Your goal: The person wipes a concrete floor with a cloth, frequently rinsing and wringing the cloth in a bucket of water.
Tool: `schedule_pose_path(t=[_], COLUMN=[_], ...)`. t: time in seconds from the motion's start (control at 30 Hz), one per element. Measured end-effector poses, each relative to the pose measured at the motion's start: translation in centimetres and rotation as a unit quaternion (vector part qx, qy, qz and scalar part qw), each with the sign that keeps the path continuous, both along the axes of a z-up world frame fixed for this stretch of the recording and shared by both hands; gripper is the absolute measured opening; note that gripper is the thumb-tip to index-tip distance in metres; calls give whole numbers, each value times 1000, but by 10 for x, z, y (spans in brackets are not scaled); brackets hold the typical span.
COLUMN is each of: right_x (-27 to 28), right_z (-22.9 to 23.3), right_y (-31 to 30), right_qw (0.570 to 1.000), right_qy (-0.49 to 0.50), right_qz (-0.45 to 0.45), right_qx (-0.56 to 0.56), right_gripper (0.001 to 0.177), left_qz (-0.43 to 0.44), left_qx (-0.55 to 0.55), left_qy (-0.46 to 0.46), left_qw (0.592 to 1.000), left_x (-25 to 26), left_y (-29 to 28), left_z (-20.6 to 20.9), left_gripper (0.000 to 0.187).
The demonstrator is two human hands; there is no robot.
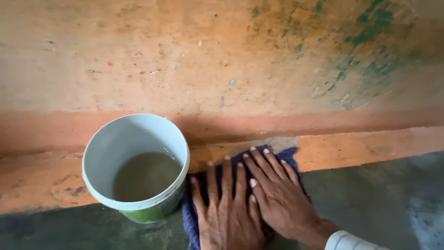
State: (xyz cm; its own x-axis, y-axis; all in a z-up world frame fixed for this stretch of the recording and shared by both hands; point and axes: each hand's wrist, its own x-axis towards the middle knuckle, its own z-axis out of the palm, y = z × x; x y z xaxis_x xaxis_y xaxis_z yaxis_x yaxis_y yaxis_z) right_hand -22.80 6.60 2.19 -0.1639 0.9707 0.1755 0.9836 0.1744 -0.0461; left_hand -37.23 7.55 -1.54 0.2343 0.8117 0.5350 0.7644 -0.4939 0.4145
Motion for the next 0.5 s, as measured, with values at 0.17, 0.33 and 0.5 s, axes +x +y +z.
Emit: schedule_pose_path(t=[0.17,0.33,0.5], right_x=[15,30,50], right_z=[4,-1,-3], right_y=[-3,-7,-10], right_qw=[999,997,990], right_qy=[15,26,22], right_qz=[41,54,84], right_qx=[16,50,112], right_gripper=[56,54,55], left_qz=[-30,8,15], left_qx=[72,77,-2], left_qy=[28,61,128], left_qw=[997,995,992], left_x=[-6,15,33], left_y=[-10,-14,-17], left_z=[-11,-3,19], left_gripper=[74,69,71])
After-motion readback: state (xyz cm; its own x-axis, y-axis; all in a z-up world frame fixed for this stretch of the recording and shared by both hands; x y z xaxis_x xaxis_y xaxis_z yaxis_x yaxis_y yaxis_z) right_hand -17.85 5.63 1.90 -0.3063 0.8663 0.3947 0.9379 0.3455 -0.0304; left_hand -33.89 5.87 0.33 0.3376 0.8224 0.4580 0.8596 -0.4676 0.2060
